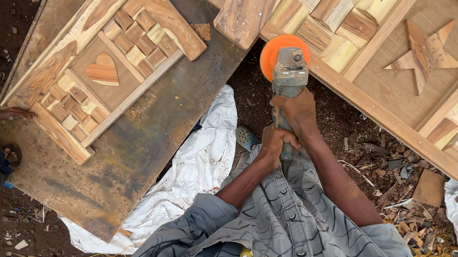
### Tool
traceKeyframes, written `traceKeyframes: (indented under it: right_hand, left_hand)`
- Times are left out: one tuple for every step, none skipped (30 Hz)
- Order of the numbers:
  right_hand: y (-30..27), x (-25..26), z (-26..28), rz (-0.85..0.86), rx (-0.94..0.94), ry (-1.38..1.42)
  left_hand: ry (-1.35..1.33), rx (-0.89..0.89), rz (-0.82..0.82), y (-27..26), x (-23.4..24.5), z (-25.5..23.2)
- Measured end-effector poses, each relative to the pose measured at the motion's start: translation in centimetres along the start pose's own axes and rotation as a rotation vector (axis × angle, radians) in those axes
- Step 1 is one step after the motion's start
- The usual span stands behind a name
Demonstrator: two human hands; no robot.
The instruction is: The person uses an angle grinder with an orange sanding disc to smooth the surface of a wooden decorative panel featuring a star and geometric patterns. The person moves the tool across the panel's surface and edges, generating sawdust, while another person works on a separate wooden piece nearby.
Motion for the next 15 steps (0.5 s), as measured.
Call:
traceKeyframes:
  right_hand:
    - [0.8, -0.8, 0.5, 0.008, 0.019, -0.045]
    - [1.1, -1.3, 0.8, 0.016, 0.038, -0.090]
    - [1.2, -1.6, 0.9, 0.024, 0.023, -0.045]
    - [1.2, -1.8, 0.8, 0.032, 0.008, 0.001]
    - [1.2, -1.6, 0.8, 0.029, -0.002, 0.047]
    - [1.0, -1.1, 0.6, -0.007, -0.017, 0.032]
    - [0.9, -1.0, 0.5, -0.027, -0.029, 0.014]
    - [0.8, -1.0, 0.6, -0.047, -0.042, -0.004]
    - [0.6, -1.2, 0.5, -0.045, -0.015, -0.017]
    - [0.7, -1.5, 0.5, -0.044, 0.013, -0.031]
    - [0.5, -1.4, 0.1, -0.040, 0.032, -0.053]
    - [0.5, -1.3, -0.3, -0.060, 0.018, -0.086]
    - [1.0, -1.4, -0.2, -0.081, 0.013, -0.112]
    - [1.0, -1.1, -0.4, -0.102, 0.008, -0.139]
    - [1.0, -0.8, -0.8, -0.084, -0.027, -0.067]
  left_hand:
    - [-0.010, -0.010, -0.002, 0.7, 0.9, -0.9]
    - [-0.021, -0.020, -0.004, 1.2, 1.6, -1.6]
    - [-0.022, -0.004, 0.004, 1.4, 2.0, -1.8]
    - [-0.023, 0.013, 0.012, 1.2, 2.4, -1.7]
    - [-0.022, 0.029, 0.032, 1.4, 2.2, -1.6]
    - [-0.004, 0.009, 0.046, 1.3, 2.0, -1.3]
    - [0.010, -0.020, 0.047, 1.0, 2.0, -1.0]
    - [0.024, -0.048, 0.048, 1.0, 2.1, -0.9]
    - [-0.001, -0.074, 0.069, 0.8, 2.3, -0.6]
    - [-0.026, -0.099, 0.090, 0.8, 2.7, -0.5]
    - [-0.060, -0.118, 0.107, 0.7, 2.8, 0.2]
    - [-0.094, -0.031, 0.088, 0.8, 3.1, 0.7]
    - [-0.120, 0.046, 0.072, 1.4, 3.6, 0.7]
    - [-0.147, 0.124, 0.056, 1.6, 3.5, 1.2]
    - [-0.103, 0.124, 0.052, 1.6, 3.4, 1.5]
Point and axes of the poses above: each hand's wrist, its own y-axis towards the middle knuckle, its own x-axis out of the back of the hand, z = x × y, the point moved 2 cm from there along y, towards the middle knuckle, and after that the axes turned 3 degrees about -x, right-handed, at the moved point
